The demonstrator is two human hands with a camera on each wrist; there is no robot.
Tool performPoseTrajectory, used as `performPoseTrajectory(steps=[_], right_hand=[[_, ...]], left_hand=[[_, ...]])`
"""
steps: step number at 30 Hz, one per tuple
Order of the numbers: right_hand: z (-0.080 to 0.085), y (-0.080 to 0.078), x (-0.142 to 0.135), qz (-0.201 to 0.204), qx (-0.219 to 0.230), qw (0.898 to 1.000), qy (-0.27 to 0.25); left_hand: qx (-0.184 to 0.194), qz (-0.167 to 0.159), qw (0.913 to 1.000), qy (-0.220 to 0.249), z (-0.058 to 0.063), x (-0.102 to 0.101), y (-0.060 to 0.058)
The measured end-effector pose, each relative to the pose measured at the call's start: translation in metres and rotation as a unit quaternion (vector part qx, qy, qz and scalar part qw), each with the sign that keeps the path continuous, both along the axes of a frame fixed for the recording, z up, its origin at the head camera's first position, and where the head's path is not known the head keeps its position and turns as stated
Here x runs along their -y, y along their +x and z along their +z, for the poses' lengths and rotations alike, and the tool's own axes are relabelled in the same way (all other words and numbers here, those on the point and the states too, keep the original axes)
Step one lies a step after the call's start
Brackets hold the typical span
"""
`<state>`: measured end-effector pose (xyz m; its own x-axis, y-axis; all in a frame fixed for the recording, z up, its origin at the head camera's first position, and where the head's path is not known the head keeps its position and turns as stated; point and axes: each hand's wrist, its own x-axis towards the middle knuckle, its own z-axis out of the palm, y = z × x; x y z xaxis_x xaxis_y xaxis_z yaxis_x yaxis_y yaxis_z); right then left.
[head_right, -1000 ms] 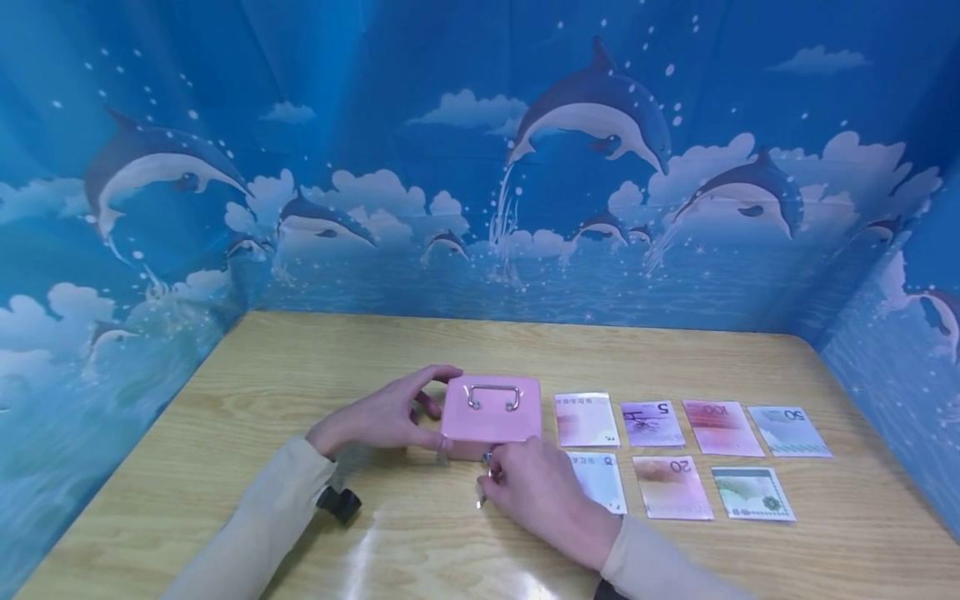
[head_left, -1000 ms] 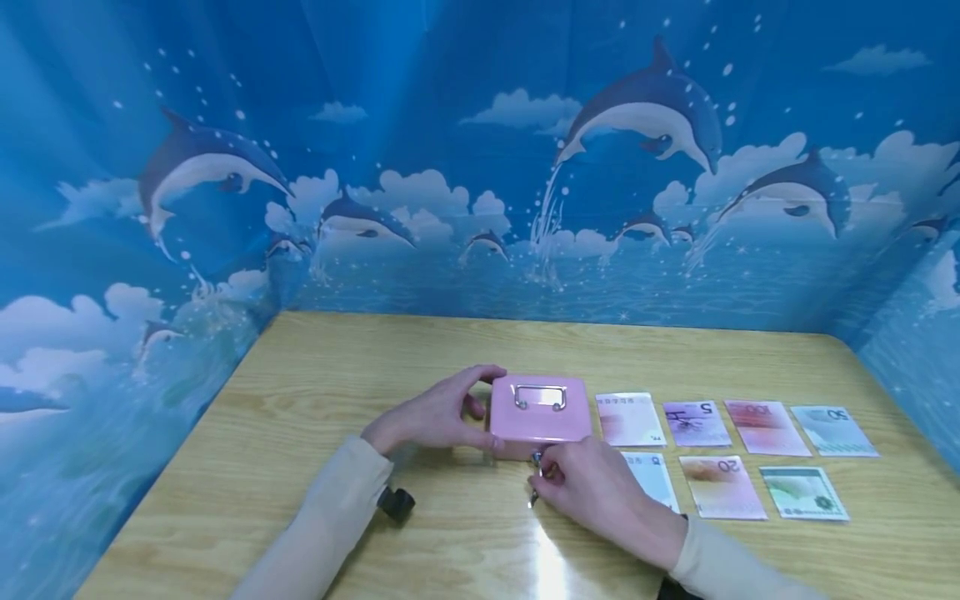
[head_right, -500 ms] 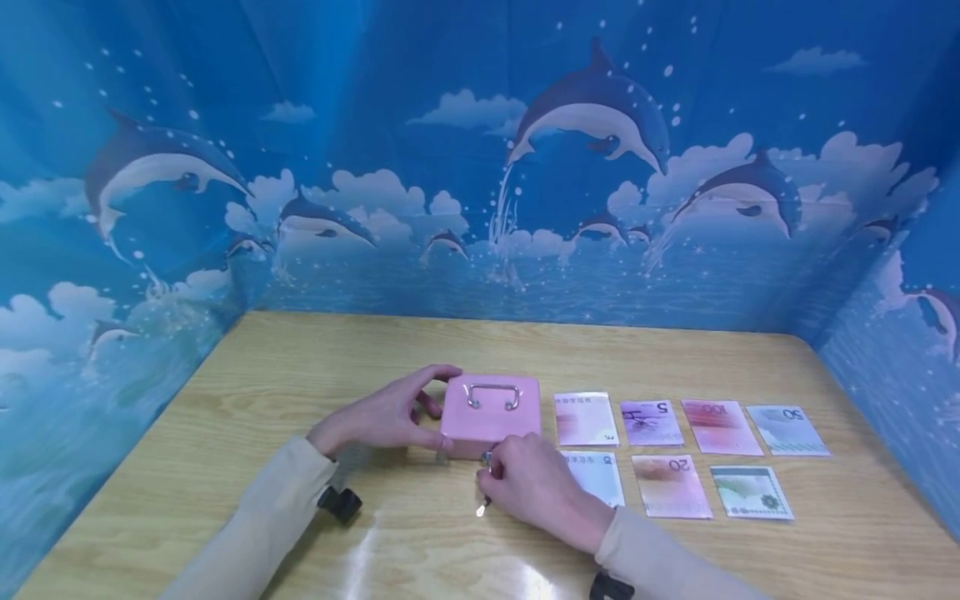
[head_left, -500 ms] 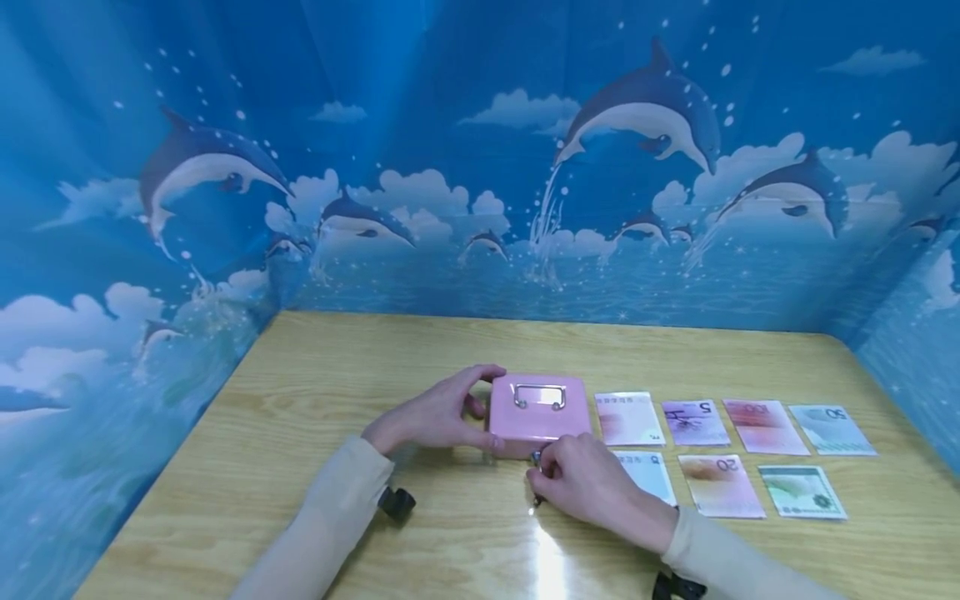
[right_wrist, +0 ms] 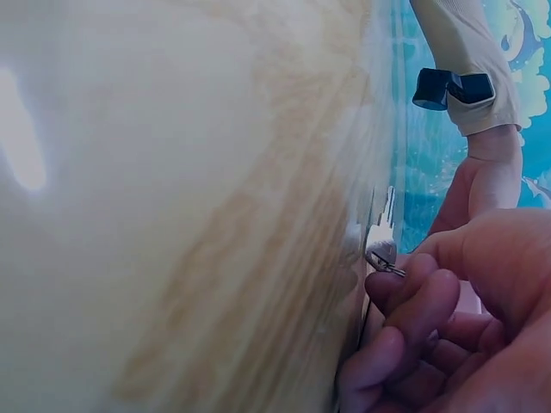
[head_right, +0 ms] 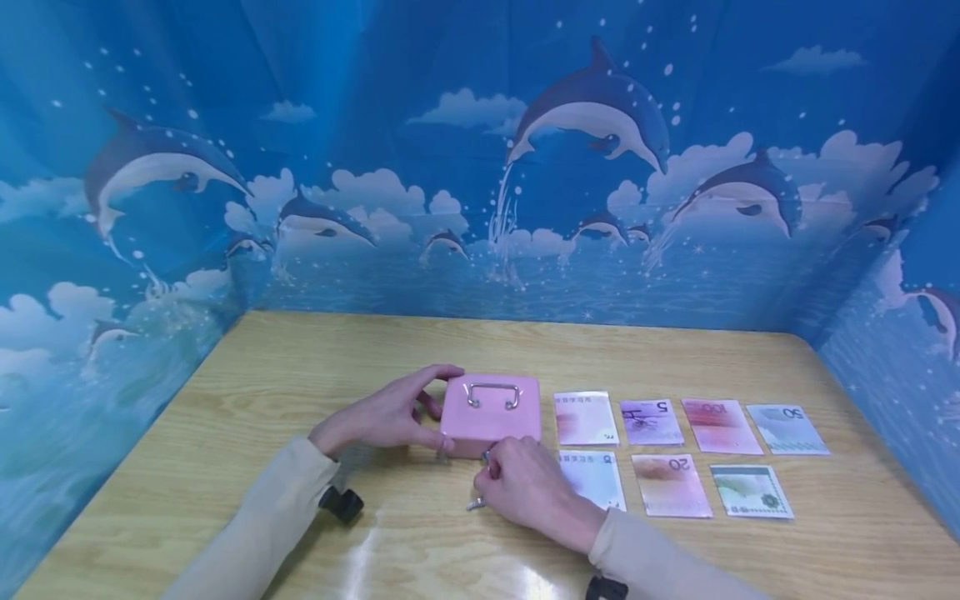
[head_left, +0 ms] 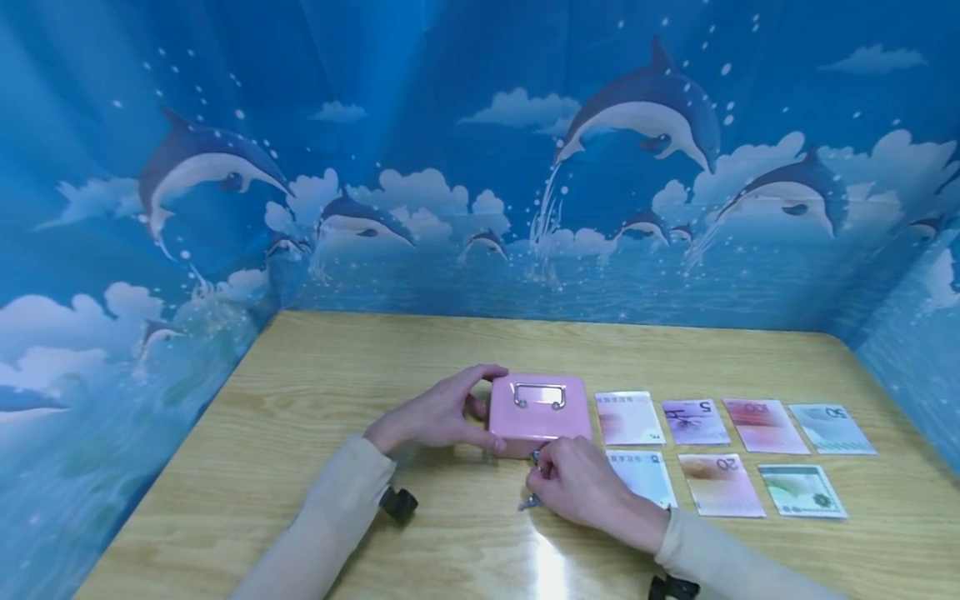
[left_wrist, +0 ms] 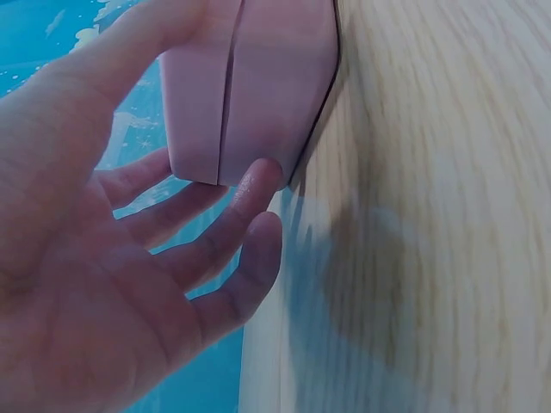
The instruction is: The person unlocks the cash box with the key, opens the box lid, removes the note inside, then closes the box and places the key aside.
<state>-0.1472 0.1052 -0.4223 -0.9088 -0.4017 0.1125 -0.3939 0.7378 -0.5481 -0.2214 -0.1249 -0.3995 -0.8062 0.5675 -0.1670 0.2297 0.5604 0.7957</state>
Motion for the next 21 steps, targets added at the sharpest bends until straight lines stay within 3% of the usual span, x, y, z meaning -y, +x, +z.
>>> performPoseTrajectory(steps=[15, 21], right_hand=[[0.0010, -0.0006, 0.0003, 0.013, 0.014, 1.000, -0.013], [0.0031, 0.0010, -0.0018, 0.020, -0.023, 0.999, 0.027]], left_hand=[[-0.002, -0.002, 1.0000, -0.002, 0.0014, -0.0006, 0.0025], [0.004, 0.007, 0.9999, -0.013, 0.0025, -0.0001, 0.0021]])
